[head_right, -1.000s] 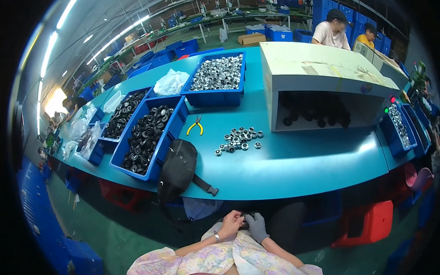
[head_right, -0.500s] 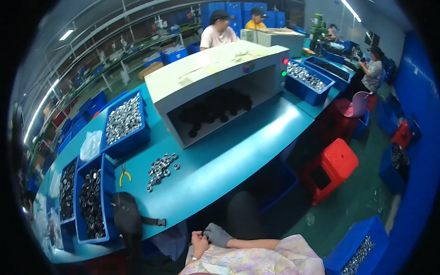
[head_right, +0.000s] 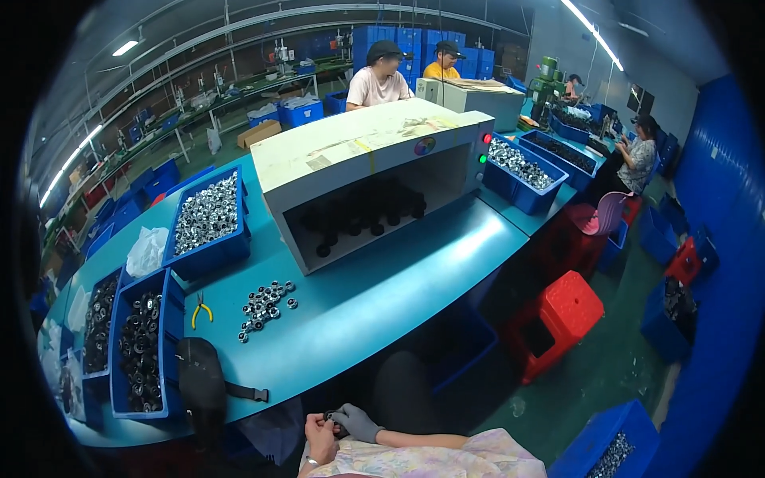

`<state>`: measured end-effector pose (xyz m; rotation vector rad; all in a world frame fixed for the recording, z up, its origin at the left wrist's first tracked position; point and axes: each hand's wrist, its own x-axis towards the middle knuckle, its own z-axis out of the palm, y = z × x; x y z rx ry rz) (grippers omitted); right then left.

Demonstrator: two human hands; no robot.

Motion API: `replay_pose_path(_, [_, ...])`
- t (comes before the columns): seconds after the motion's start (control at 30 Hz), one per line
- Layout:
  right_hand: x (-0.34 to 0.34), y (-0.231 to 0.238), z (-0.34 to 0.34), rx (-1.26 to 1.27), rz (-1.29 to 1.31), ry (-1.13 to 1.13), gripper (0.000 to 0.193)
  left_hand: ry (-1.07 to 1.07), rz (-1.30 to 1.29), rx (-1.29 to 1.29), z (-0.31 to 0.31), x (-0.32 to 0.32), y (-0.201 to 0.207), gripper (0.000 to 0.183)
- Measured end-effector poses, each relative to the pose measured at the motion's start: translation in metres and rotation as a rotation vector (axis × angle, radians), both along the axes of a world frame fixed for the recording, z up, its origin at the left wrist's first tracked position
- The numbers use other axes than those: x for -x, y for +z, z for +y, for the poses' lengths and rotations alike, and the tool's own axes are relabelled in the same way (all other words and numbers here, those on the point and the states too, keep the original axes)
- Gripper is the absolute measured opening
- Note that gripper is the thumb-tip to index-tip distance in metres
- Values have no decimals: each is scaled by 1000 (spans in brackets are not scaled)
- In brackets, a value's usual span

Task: Assembling small mechanical components by hand at a factory workbench.

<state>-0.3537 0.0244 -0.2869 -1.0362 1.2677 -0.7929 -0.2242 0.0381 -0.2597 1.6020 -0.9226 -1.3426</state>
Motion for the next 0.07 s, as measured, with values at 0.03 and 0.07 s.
replay_pose_path(0.03, [0,1,1,6,-12,-4,30,-24,6,-3,2,-2,1,21])
replay_pose_path(0.07, [2,7,0,12,-25,-12,31,-53,14,-5,-1,-1,5,23])
